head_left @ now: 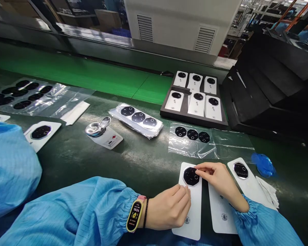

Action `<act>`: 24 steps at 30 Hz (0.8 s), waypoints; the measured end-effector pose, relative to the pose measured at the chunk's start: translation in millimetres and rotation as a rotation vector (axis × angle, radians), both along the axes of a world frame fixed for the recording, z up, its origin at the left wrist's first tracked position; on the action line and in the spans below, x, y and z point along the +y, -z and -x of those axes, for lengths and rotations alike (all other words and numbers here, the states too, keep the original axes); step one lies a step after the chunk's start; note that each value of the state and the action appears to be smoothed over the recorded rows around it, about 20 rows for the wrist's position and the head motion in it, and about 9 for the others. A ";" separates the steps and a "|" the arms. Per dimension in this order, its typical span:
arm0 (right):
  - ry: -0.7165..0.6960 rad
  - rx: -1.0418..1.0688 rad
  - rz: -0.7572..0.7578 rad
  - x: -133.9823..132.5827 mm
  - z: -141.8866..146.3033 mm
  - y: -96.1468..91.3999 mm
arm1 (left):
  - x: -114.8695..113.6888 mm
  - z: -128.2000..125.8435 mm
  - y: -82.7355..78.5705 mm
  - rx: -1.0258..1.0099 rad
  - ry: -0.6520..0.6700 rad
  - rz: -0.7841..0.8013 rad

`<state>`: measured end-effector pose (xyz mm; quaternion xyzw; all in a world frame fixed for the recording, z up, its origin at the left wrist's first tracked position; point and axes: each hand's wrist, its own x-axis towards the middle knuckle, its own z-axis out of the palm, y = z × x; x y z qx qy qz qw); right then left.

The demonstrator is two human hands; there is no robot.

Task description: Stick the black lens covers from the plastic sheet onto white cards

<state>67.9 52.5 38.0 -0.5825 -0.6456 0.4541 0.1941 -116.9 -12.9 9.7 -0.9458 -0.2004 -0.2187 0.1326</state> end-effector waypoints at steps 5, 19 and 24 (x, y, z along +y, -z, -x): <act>0.022 -0.004 0.008 -2.5 -0.9 0.7 | -0.3 -0.3 -0.1 -0.007 -0.003 -0.012; 0.016 -0.011 -0.029 -5.2 -2.8 4.5 | 1.4 -0.6 -1.2 -0.014 0.005 -0.010; 0.015 -0.022 -0.055 -6.6 -2.8 6.4 | 0.9 -0.9 -0.8 -0.005 0.000 -0.009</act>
